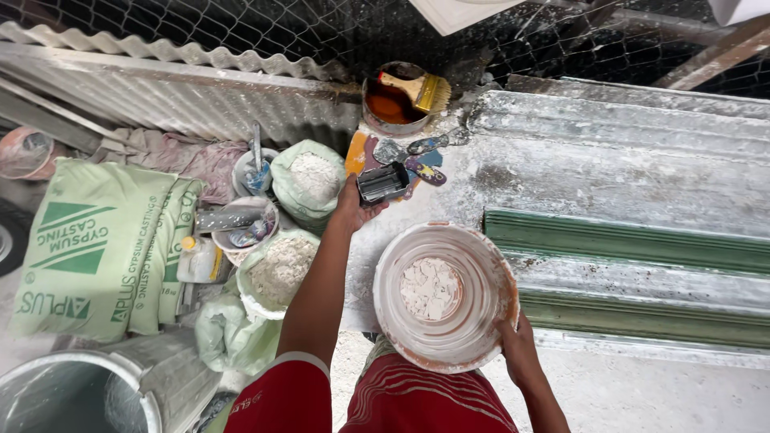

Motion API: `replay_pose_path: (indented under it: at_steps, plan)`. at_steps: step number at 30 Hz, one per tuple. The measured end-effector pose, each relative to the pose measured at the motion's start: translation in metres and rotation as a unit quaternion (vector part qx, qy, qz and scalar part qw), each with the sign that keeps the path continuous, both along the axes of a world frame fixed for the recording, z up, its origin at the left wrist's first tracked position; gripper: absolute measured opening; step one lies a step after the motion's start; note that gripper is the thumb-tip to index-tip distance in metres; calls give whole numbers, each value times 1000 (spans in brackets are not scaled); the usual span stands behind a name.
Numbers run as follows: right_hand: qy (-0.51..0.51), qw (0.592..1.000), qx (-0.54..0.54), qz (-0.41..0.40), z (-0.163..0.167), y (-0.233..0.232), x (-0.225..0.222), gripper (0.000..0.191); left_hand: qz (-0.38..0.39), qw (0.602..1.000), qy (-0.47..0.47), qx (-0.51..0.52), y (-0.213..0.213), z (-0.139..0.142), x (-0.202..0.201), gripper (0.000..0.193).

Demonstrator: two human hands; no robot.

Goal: The person scrapes dried plaster residue from a green rubber mold strip on a workbench, wipes a brush with a cloth, and scrapes plaster from a bowl using a handheld scraper. They then break and pull dried plaster pieces out of a terracotta bowl by hand, dip a brush in liquid, and carry the bowl to the floor.

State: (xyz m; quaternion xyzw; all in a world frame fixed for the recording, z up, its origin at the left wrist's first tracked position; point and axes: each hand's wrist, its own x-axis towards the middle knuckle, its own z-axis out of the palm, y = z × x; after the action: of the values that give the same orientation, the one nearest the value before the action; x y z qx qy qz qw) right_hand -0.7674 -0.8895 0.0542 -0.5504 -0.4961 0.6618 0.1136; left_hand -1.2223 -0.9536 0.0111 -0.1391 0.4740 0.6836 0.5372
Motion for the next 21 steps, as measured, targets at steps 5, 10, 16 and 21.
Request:
replay_pose_path:
  at_steps: [5, 10, 16, 21]
  plan:
    - [-42, 999, -15, 21, 8, -5, -4, 62, -36, 999, 19, -36, 8, 1, -4, 76]
    - [-15, 999, -45, 12, 8, 1, -7, 67, -7, 986, 89, -140, 12, 26, 1, 72]
    - [-40, 997, -60, 16, -1, 17, -7, 67, -53, 936, 279, -206, 8, 47, 3, 77]
    - [-51, 996, -18, 72, -3, 23, -17, 66, -69, 895, 430, -93, 10, 29, 1, 70]
